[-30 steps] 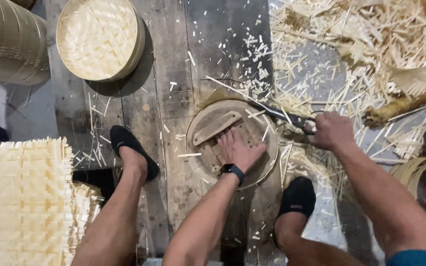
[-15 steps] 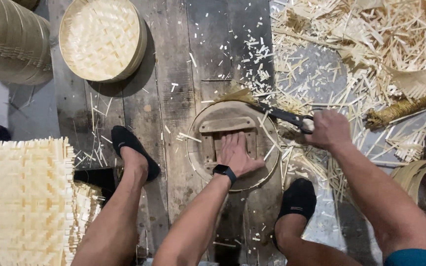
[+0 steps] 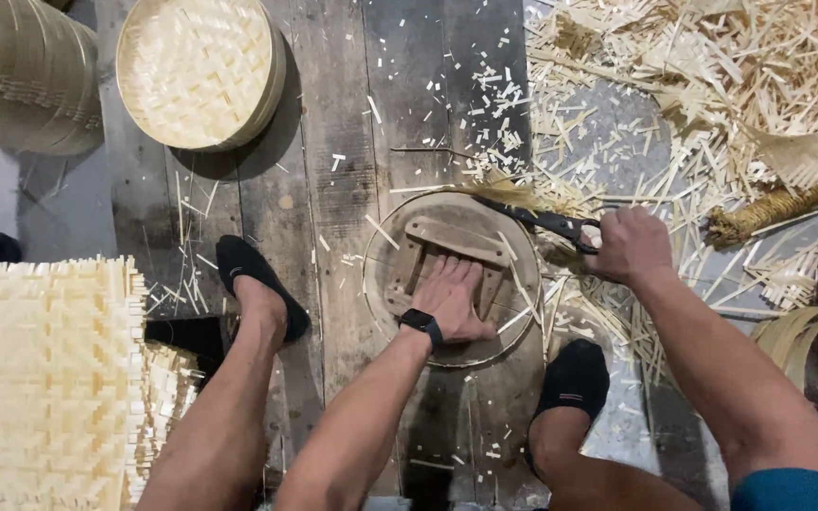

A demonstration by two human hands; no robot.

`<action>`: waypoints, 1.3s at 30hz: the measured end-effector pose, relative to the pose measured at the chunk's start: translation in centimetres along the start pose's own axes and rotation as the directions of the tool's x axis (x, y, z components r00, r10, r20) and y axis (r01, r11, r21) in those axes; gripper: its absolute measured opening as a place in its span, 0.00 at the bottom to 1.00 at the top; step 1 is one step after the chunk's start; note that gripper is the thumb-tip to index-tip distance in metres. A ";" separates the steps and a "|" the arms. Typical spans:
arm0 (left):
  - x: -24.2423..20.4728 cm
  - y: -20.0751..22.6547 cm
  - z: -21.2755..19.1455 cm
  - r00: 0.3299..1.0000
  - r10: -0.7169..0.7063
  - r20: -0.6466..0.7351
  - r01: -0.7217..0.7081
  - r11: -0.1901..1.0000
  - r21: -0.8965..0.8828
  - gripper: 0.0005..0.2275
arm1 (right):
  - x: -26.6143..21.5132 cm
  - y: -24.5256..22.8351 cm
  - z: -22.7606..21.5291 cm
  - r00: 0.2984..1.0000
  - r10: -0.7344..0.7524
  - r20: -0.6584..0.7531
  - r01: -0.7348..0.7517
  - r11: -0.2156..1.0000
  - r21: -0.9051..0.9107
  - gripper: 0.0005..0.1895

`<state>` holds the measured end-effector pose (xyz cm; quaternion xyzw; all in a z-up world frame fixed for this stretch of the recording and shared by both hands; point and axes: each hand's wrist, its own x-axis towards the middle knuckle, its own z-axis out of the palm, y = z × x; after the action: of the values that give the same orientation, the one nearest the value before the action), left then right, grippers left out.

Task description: Weaving bamboo strips into a circular frame and trimming the excess with scissors to create a tray component.

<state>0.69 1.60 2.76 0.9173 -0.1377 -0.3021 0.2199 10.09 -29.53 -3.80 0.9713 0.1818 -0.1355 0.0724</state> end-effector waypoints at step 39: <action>-0.6 -3.8 -0.1 0.898 0.371 0.236 -0.422 0.879 0.223 0.44 | 6.3 -3.6 -3.4 0.931 -0.072 0.358 0.068 0.997 0.025 0.15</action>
<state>0.78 5.16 1.26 0.8582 -0.3829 -0.3132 0.1370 15.20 -23.50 -2.73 0.9236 0.1992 -0.3139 0.0936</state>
